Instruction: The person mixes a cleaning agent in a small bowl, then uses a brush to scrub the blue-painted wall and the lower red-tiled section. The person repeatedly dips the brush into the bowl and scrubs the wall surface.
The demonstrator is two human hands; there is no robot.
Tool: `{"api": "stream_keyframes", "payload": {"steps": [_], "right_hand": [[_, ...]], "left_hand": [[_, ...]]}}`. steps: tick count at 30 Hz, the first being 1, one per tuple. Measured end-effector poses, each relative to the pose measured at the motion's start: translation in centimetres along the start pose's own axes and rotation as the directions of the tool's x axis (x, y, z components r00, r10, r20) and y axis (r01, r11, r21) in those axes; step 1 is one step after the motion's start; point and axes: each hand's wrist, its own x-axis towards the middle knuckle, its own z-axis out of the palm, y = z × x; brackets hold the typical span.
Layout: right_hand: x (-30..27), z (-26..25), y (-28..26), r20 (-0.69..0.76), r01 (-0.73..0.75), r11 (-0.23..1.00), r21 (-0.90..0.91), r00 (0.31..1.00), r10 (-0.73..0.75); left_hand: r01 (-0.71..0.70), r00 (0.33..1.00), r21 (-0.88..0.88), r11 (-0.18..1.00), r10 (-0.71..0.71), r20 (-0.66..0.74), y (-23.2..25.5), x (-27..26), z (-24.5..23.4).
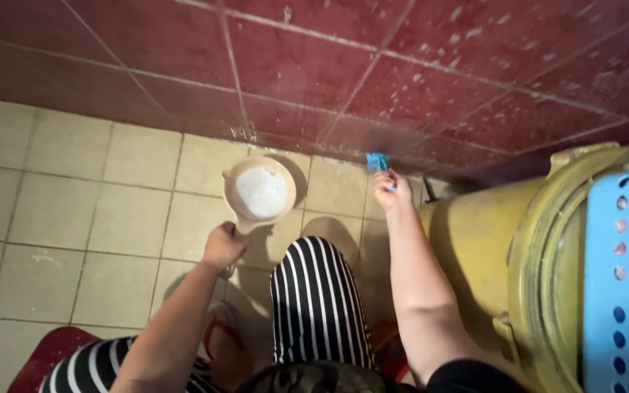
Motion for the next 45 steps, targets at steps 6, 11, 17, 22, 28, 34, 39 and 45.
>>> {"api": "stream_keyframes", "payload": {"steps": [6, 11, 17, 22, 28, 34, 39, 45], "right_hand": [[-11.5, 6.8, 8.3, 0.281, 0.21, 0.906, -0.367, 0.954, -0.108], [-7.1, 5.6, 6.1, 0.151, 0.11, 0.985, -0.136, 0.984, -0.089], [5.1, 0.8, 5.0, 0.008, -0.063, 0.997, 0.04, 0.998, 0.062], [-4.6, 9.5, 16.0, 0.357, -0.326, 0.943, -0.063, 0.875, 0.326], [-9.7, 16.7, 21.3, 0.459, -0.428, 0.903, 0.04, 0.811, 0.364], [8.9, 2.8, 12.8, 0.042, -0.19, 0.982, 0.002, 0.981, 0.19], [6.8, -3.0, 9.9, -0.139, -0.062, 0.764, -0.642, 0.99, -0.036], [2.6, -3.1, 20.4, 0.125, 0.199, -0.831, -0.519, 0.98, 0.156]], "left_hand": [[-0.005, 0.999, 0.037, 0.999, 0.007, -0.043, -0.4, -1.5, -1.1], [0.008, 0.996, 0.047, 0.999, -0.004, -0.093, -1.0, -2.4, -2.4], [0.009, 0.985, -0.039, 0.999, -0.015, -0.17, -1.4, -3.7, -3.2], [0.054, 0.973, -0.159, 0.986, -0.088, -0.213, -0.2, -4.9, -4.4], [0.029, 0.963, -0.174, 0.984, -0.075, -0.261, -1.5, -4.8, -4.8], [-0.002, 0.972, -0.208, 0.978, -0.047, -0.232, -4.2, -3.8, -4.5], [-0.017, 0.974, -0.13, 0.991, -0.013, -0.227, -6.4, -3.1, -2.3], [-0.039, 0.993, -0.1, 0.994, 0.027, -0.113, -6.2, -3.1, 0.0]]}}
